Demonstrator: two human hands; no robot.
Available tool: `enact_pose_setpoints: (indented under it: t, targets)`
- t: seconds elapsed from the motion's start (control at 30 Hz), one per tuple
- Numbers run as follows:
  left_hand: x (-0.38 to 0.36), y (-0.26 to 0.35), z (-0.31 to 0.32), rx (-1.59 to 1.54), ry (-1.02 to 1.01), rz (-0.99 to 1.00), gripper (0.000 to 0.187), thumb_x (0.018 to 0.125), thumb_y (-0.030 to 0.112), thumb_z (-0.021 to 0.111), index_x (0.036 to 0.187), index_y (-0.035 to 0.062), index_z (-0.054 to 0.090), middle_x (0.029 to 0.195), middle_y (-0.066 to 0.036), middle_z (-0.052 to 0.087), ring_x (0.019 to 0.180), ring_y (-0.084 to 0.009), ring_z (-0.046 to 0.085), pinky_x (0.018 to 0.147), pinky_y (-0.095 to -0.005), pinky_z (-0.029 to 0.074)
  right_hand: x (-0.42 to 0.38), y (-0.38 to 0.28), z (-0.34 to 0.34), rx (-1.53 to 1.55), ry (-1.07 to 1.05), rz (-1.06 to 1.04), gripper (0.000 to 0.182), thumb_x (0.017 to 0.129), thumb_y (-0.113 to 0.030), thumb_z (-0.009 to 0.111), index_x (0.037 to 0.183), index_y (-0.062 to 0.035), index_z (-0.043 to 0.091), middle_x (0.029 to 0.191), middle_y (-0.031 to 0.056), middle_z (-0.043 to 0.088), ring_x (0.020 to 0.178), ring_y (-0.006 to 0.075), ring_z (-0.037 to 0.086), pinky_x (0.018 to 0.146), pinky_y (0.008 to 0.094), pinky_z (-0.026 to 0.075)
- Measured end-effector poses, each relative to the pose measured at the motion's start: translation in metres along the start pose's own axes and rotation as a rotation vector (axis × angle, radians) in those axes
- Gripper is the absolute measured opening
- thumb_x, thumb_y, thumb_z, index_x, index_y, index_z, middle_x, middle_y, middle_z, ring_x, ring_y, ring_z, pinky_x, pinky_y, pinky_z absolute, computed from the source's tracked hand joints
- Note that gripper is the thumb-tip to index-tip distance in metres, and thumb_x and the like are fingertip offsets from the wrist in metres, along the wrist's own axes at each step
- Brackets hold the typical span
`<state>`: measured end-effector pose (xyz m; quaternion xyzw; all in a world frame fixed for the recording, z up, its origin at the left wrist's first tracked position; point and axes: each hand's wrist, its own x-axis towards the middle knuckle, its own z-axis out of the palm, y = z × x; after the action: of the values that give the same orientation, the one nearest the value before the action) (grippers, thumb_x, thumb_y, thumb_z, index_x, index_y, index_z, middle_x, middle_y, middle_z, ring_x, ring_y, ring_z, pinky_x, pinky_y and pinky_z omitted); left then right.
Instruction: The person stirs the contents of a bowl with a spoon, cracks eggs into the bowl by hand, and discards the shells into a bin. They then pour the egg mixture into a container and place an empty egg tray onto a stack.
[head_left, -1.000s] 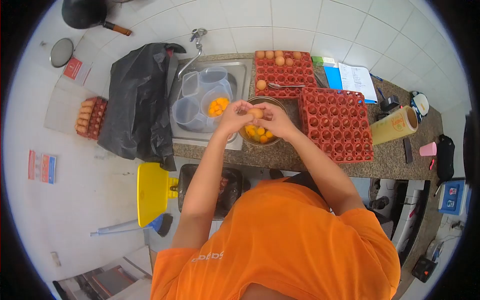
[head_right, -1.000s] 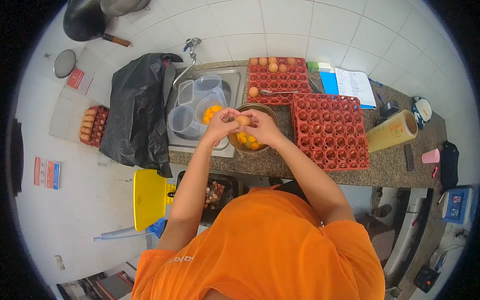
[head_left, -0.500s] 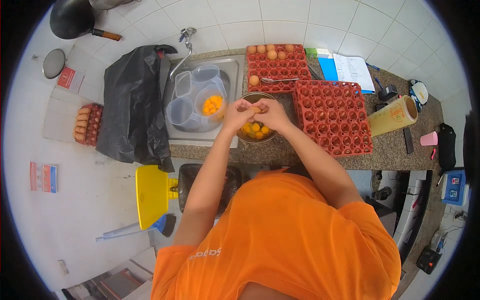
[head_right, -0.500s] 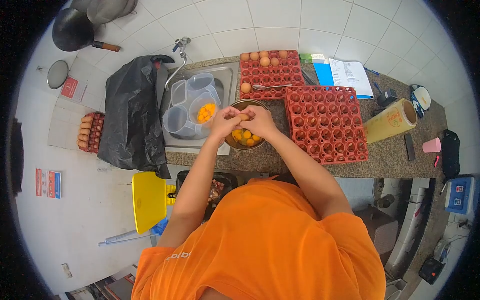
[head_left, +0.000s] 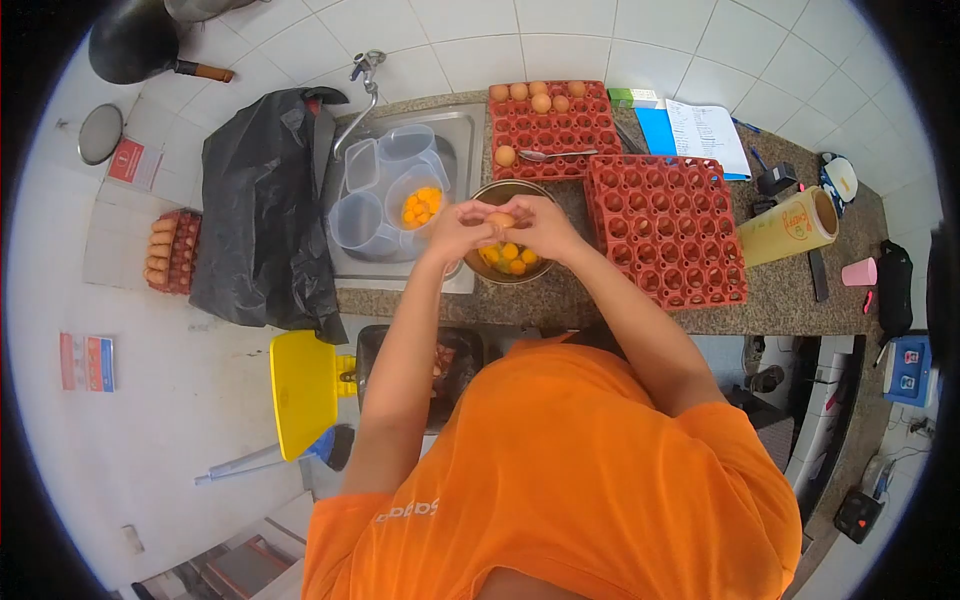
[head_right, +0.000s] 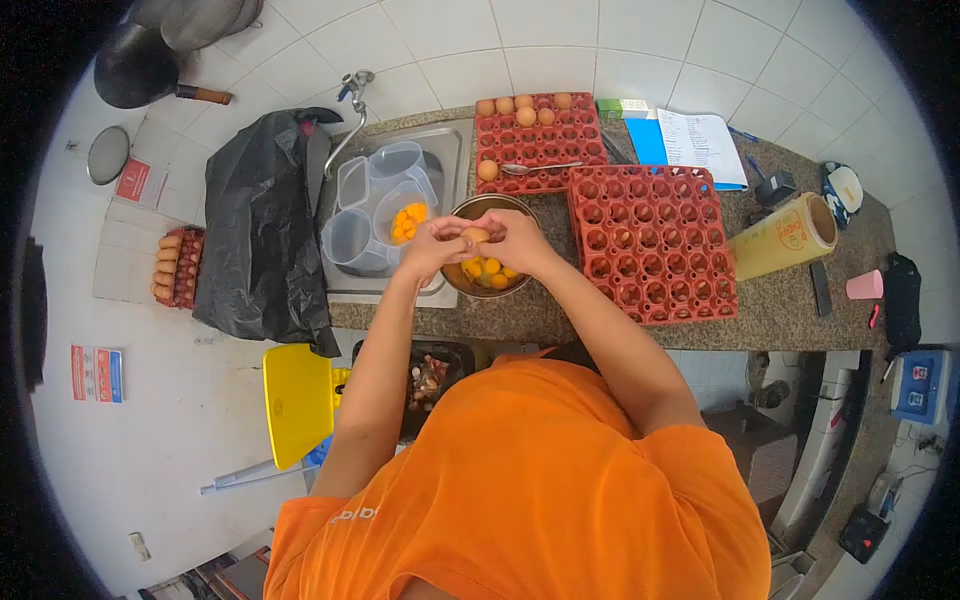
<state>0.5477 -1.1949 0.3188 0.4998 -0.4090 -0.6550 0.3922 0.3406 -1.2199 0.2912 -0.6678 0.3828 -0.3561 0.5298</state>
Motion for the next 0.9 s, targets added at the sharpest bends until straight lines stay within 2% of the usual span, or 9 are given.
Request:
enact_pose_setpoints:
  t: [0.07, 0.17, 0.4, 0.47, 0.8, 0.9]
  targets:
    - [0.002, 0.000, -0.005, 0.091, -0.025, -0.012, 0.032, 0.090, -0.006, 0.071, 0.121, -0.0015, 0.067, 0.108, -0.009, 0.072, 0.094, -0.0162, 0.073, 0.082, -0.0286, 0.065, 0.000, 0.002, 0.002, 0.078, -0.007, 0.029, 0.032, 0.079, -0.015, 0.082, 0.106, -0.0034, 0.071, 0.097, 0.0093, 0.075, 0.091, 0.0178, 0.073, 0.083, 0.0338, 0.057]
    - [0.003, 0.001, -0.001, 0.132, -0.001, 0.014, 0.031, 0.090, -0.004, 0.072, 0.121, -0.0023, 0.068, 0.107, -0.011, 0.073, 0.091, -0.0156, 0.073, 0.078, -0.0271, 0.065, -0.003, -0.005, 0.005, 0.031, 0.054, 0.021, 0.031, 0.079, -0.016, 0.082, 0.105, -0.0034, 0.070, 0.096, 0.0093, 0.075, 0.091, 0.0170, 0.072, 0.082, 0.0336, 0.056]
    - [0.010, -0.011, 0.002, 0.118, 0.012, 0.089, 0.030, 0.090, -0.004, 0.070, 0.119, -0.0024, 0.069, 0.109, -0.011, 0.074, 0.092, -0.0156, 0.073, 0.079, -0.0280, 0.065, -0.005, -0.010, 0.006, 0.000, 0.122, 0.005, 0.027, 0.080, -0.015, 0.079, 0.103, -0.0028, 0.070, 0.093, 0.0094, 0.075, 0.087, 0.0174, 0.073, 0.079, 0.0337, 0.057]
    - [0.010, -0.013, 0.004, 0.024, 0.013, 0.128, 0.030, 0.088, -0.002, 0.073, 0.118, -0.0048, 0.068, 0.110, -0.015, 0.074, 0.094, -0.0192, 0.073, 0.080, -0.0303, 0.064, -0.006, -0.015, 0.007, -0.005, 0.174, -0.002, 0.026, 0.081, -0.015, 0.078, 0.102, -0.0023, 0.070, 0.092, 0.0099, 0.074, 0.085, 0.0177, 0.073, 0.077, 0.0330, 0.057]
    - [0.009, -0.016, 0.010, 0.004, 0.062, 0.118, 0.027, 0.093, -0.002, 0.069, 0.119, -0.0034, 0.068, 0.112, -0.014, 0.073, 0.096, -0.0193, 0.074, 0.080, -0.0297, 0.064, -0.008, -0.018, 0.010, -0.069, 0.232, -0.035, 0.027, 0.083, -0.017, 0.077, 0.106, -0.0028, 0.073, 0.092, 0.0110, 0.076, 0.079, 0.0177, 0.073, 0.074, 0.0331, 0.058]
    - [0.009, -0.017, 0.012, 0.014, 0.089, 0.103, 0.025, 0.094, 0.000, 0.068, 0.119, -0.0032, 0.069, 0.112, -0.013, 0.073, 0.096, -0.0197, 0.074, 0.080, -0.0301, 0.065, -0.009, -0.017, 0.013, -0.112, 0.259, -0.048, 0.028, 0.083, -0.019, 0.077, 0.106, -0.0029, 0.074, 0.090, 0.0128, 0.075, 0.078, 0.0212, 0.074, 0.073, 0.0342, 0.058]
